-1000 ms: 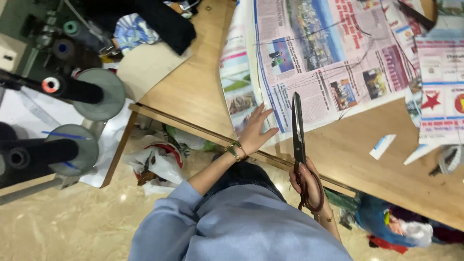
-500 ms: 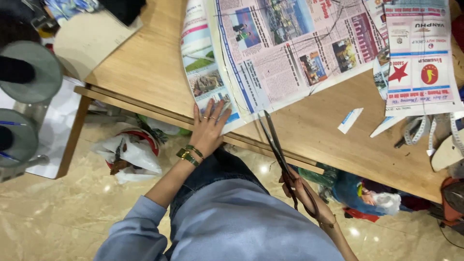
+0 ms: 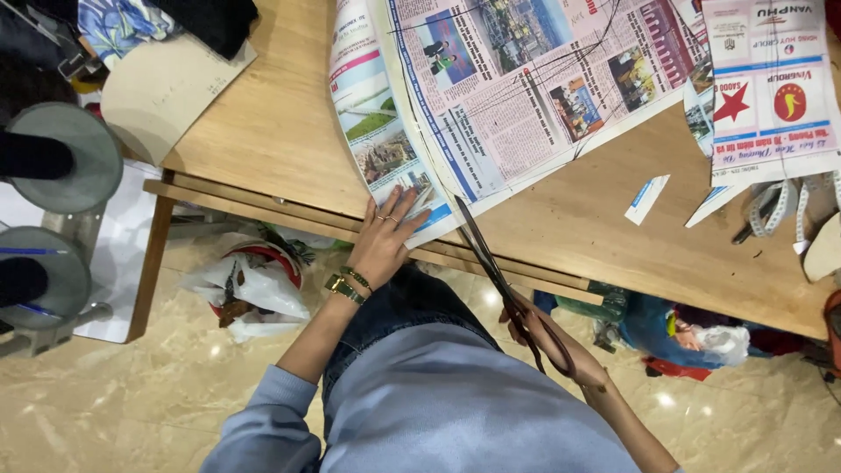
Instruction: Cutting out garment patterns from newspaper using scissors
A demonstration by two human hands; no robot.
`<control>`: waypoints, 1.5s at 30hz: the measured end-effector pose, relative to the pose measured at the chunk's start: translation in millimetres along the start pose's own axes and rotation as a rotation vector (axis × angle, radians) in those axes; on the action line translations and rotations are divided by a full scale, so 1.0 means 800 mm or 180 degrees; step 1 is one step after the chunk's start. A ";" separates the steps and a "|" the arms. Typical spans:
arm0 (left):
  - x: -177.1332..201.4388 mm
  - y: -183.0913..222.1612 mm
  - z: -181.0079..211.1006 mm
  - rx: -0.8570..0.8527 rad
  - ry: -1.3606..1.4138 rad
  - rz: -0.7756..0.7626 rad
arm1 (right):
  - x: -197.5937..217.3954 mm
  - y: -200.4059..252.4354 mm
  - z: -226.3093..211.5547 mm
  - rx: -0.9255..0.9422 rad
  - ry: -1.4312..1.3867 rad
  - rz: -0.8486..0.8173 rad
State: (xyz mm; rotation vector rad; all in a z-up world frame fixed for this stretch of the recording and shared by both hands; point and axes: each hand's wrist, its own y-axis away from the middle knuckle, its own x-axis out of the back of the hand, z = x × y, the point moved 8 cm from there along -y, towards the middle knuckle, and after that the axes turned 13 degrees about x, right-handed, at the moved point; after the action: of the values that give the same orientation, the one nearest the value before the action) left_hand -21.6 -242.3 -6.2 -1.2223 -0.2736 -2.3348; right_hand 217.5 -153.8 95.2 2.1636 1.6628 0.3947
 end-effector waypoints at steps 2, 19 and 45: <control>0.003 0.003 0.002 -0.0042 0.0114 -0.0017 | -0.009 -0.020 -0.021 0.0339 0.0207 0.0009; -0.001 0.002 -0.012 -0.0025 0.0481 -0.0116 | -0.020 -0.064 -0.017 0.0440 0.0225 0.0129; 0.004 -0.001 -0.023 -0.0002 0.1196 -0.0409 | -0.021 -0.103 -0.009 0.0636 -0.0317 0.0319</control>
State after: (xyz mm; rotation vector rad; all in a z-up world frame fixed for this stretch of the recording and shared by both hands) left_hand -36.5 -250.1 -14.5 -0.7614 -0.2262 -2.6153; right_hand 139.2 -150.5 63.9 2.3757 1.6037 0.1501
